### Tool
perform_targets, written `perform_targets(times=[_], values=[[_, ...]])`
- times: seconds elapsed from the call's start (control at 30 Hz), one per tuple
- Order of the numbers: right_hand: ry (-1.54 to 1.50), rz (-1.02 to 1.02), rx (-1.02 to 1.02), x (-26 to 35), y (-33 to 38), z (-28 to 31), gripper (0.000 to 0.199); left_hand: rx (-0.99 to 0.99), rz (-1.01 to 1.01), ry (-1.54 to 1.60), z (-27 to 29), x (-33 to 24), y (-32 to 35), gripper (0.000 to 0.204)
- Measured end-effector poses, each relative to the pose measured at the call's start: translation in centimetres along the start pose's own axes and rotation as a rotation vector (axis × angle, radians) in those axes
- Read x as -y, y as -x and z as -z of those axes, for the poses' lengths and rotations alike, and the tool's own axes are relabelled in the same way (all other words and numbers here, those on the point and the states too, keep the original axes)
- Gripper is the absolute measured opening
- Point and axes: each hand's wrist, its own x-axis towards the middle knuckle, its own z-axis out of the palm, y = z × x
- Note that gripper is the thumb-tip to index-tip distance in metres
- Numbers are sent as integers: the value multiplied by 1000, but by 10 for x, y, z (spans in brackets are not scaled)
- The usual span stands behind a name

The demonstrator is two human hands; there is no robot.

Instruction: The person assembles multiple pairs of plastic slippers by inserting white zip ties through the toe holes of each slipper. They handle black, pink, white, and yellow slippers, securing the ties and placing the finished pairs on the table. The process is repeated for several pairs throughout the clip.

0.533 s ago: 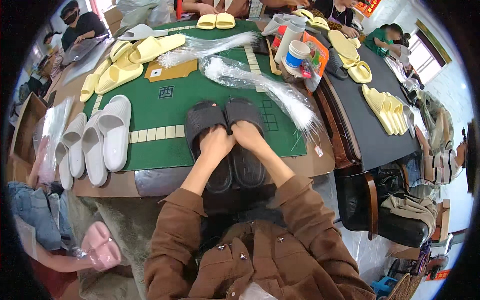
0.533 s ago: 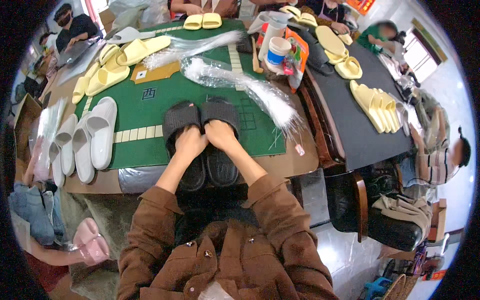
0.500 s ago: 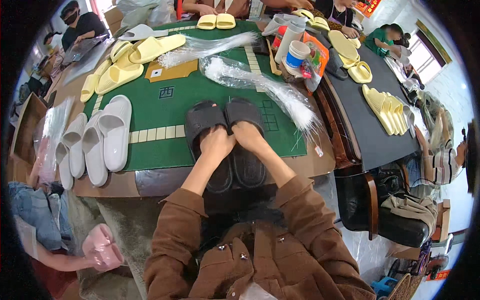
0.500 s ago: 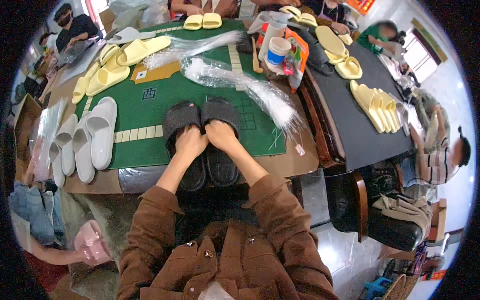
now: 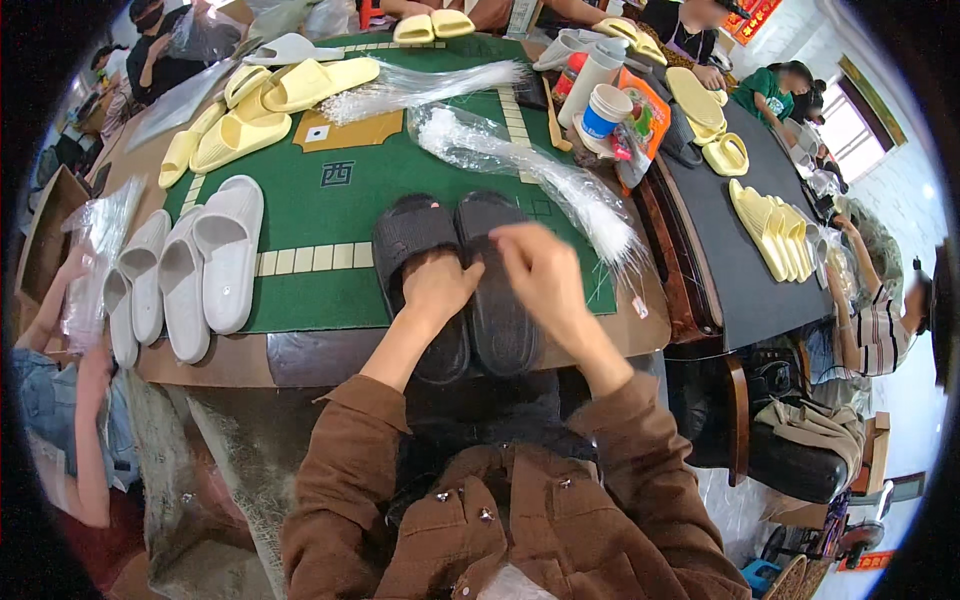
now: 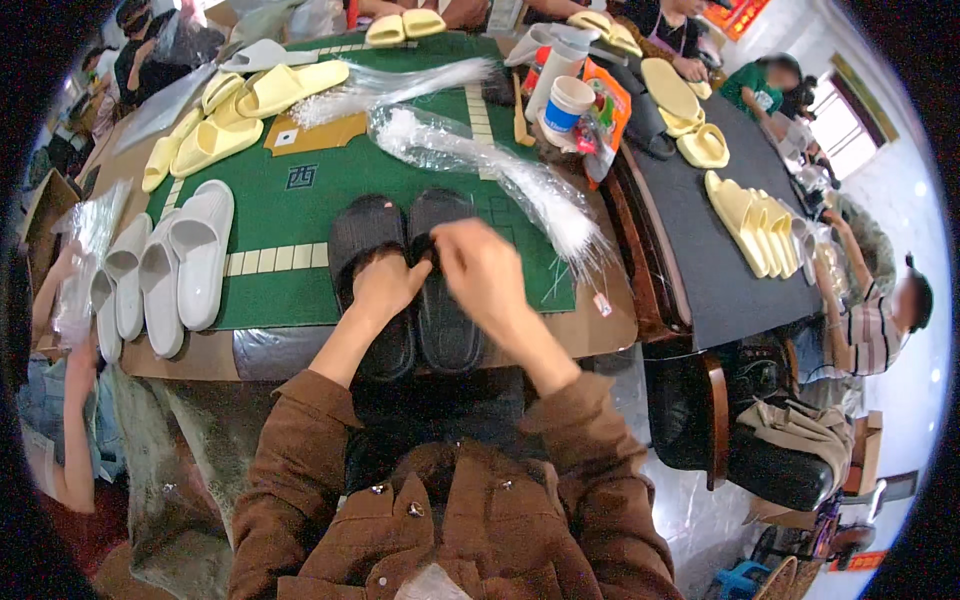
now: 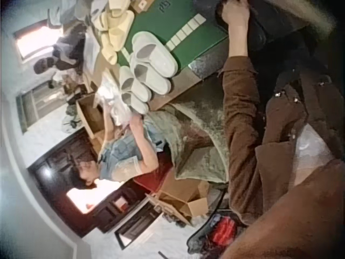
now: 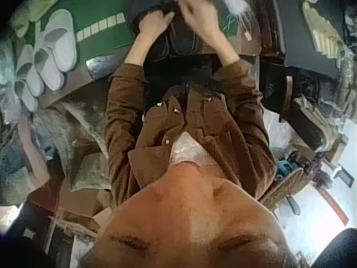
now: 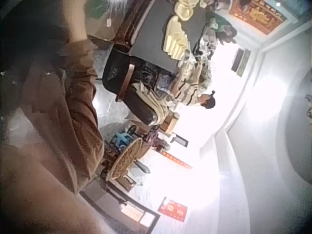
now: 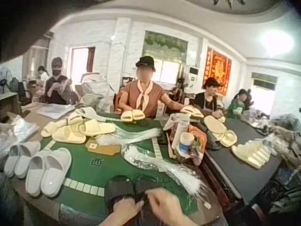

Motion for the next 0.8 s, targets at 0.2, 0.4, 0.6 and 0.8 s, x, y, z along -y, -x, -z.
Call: perform_targets(times=[0.2,0.4,0.6,0.8], values=[[389,-338,221,-84,-74,-5,26,-244,-58,-11,-16,5,-5,62],[482,-343,325,-110,-77,-26,29,-102,-48,7,2,0,1,74],[-189,-269,109,-85,-96,-47,18,8,-229,85,18,25,3,82],[-122,-47,427,-54,-101,-74,20,-288,-417,136,-3,52,18,55]])
